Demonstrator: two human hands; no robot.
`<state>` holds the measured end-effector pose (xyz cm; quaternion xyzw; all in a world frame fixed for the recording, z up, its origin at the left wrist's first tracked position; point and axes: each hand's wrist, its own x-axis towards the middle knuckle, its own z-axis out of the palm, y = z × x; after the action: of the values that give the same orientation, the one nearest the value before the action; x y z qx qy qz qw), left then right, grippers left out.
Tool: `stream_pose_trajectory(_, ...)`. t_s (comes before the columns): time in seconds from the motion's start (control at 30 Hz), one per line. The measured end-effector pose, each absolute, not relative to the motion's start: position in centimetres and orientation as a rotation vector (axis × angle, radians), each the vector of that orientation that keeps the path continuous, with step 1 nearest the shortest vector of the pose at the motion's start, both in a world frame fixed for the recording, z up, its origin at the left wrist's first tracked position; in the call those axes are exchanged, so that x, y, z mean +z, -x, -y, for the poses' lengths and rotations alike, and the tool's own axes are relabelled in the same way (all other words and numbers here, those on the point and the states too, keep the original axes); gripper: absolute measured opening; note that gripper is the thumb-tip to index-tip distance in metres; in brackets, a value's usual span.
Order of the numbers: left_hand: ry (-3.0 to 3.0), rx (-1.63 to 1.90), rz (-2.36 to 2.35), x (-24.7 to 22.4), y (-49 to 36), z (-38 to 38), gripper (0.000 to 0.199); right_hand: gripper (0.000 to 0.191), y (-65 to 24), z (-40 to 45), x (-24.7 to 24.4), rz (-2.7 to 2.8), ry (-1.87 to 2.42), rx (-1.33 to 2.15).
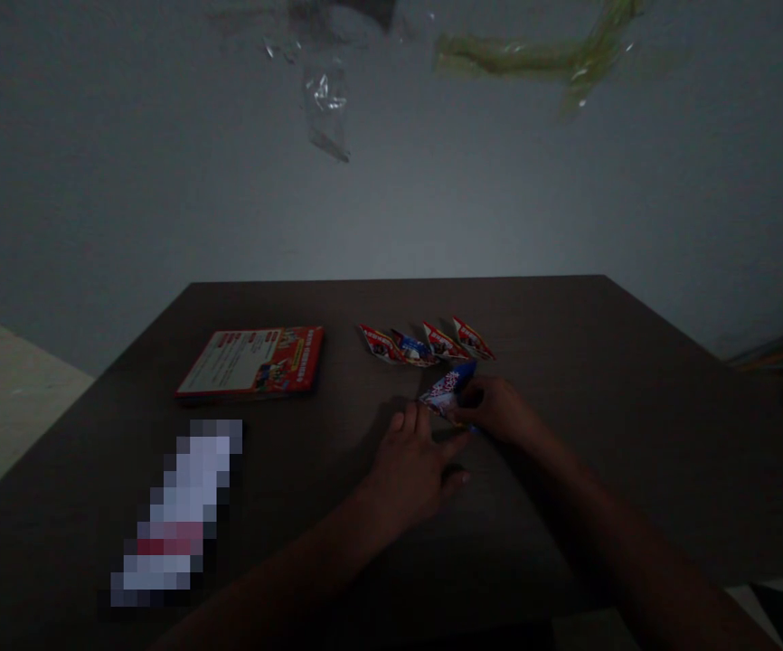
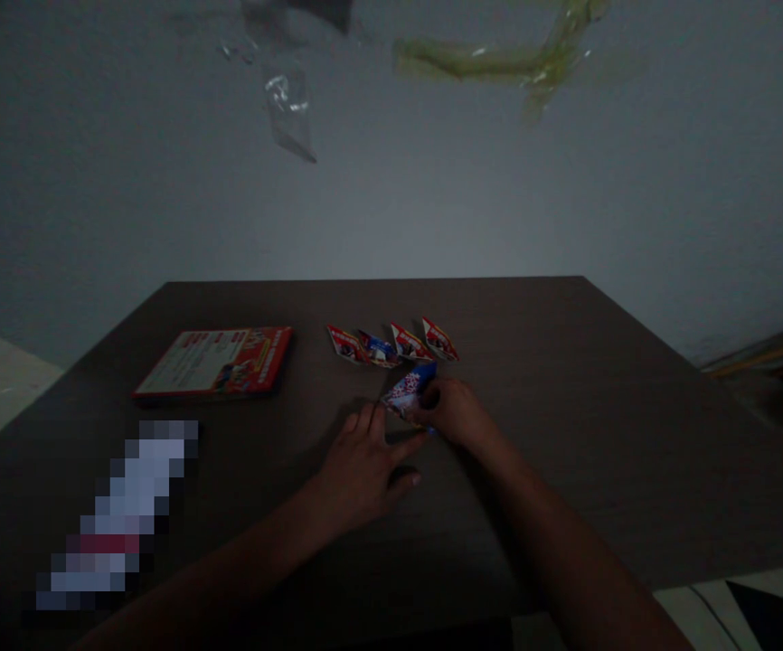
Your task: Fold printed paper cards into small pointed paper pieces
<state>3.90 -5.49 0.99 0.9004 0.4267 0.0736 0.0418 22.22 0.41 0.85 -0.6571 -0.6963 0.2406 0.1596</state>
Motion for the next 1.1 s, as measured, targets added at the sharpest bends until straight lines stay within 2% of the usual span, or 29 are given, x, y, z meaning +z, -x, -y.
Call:
stream_pose_trajectory(0.57, -2.75, 0.247, -1.264, 0.7, -3.6, 5.3, 0.051, 0.028, -25.2, -0.9, 1.3, 2.067, 1.794, 0.884)
stream_pose_trajectory(0.63, -2.749, 0.251, -1.265, 0.7, -3.7, 5.3, 0.052, 0.031, -25.4, -0.9, 1.1, 2.001, 1.737, 0.814)
stream_pose_trajectory(0.77, -2.745, 0.256, -1.261, 0.8, -3.7, 5.3, 0.051, 0.035, -25.0, -1.0, 1.1, 1.749, 1.632, 0.448)
stream_pose_trajectory(0.87, -2.742, 0.254, -1.256, 0.9, -3.7, 5.3, 0.052, 0.041, -24.6, -1.0, 1.3, 1.799, 1.465, 0.283)
stream_pose_trajectory(1.03, -2.722, 0.296, -1.264, 1.5, -3.4, 5.1, 0.052, 0.015, -24.1, -1.1, 1.1, 1.956, 1.203, 0.317)
stream_pose_trajectory(1.1, -2.699, 0.326, -1.298, 1.7, -3.3, 4.8, 0.05, 0.011, -23.9, -0.9, 1.0, 1.963, 1.168, 0.334)
